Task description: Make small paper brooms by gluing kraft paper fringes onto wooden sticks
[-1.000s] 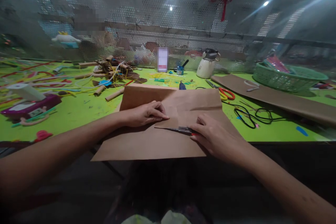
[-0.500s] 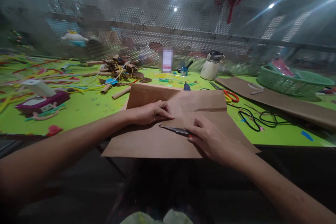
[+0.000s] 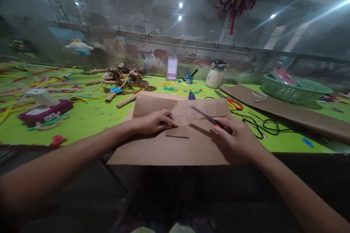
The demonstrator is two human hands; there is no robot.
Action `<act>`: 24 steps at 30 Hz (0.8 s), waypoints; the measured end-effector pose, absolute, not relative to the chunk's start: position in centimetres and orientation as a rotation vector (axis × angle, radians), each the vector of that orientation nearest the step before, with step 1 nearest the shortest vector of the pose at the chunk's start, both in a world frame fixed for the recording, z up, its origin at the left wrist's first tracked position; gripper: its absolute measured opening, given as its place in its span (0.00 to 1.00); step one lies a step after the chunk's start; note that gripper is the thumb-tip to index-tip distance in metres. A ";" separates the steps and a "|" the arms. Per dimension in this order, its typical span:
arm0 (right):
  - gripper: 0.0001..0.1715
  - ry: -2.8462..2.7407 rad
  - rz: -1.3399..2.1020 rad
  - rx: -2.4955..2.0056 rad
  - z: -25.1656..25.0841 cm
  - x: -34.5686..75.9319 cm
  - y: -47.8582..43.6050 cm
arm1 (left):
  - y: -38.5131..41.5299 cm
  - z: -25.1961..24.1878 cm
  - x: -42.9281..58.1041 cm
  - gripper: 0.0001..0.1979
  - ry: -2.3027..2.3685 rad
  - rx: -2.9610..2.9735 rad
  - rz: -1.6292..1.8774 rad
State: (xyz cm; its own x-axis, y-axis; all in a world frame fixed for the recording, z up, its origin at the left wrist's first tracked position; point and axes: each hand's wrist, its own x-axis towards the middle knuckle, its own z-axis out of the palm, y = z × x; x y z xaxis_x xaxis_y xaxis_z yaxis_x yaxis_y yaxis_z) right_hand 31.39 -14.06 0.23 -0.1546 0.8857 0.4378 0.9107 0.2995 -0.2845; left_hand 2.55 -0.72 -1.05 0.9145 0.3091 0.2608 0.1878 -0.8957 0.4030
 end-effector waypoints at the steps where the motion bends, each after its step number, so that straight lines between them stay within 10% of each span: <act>1: 0.20 -1.942 -0.107 -1.693 0.0 32.7 -13.4 | -0.8 -0.9 2.5 0.14 0.377 2.694 0.443; 12: 0.22 -1.584 -0.299 -2.191 -0.5 41.4 -4.4 | -2.9 0.5 2.1 0.27 0.588 2.760 0.410; 24: 0.13 -2.096 -0.067 -1.311 1.8 28.5 -8.0 | -2.0 0.7 2.1 0.17 0.522 2.651 0.524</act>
State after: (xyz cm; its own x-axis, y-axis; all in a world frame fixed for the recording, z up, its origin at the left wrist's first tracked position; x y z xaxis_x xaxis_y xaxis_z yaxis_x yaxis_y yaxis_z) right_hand 28.51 -8.04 1.83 -0.2830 0.7850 0.5511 0.8188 0.4969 -0.2874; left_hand 2.10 -2.01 0.69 0.8611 0.4239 0.2808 0.2794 -0.8559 0.4352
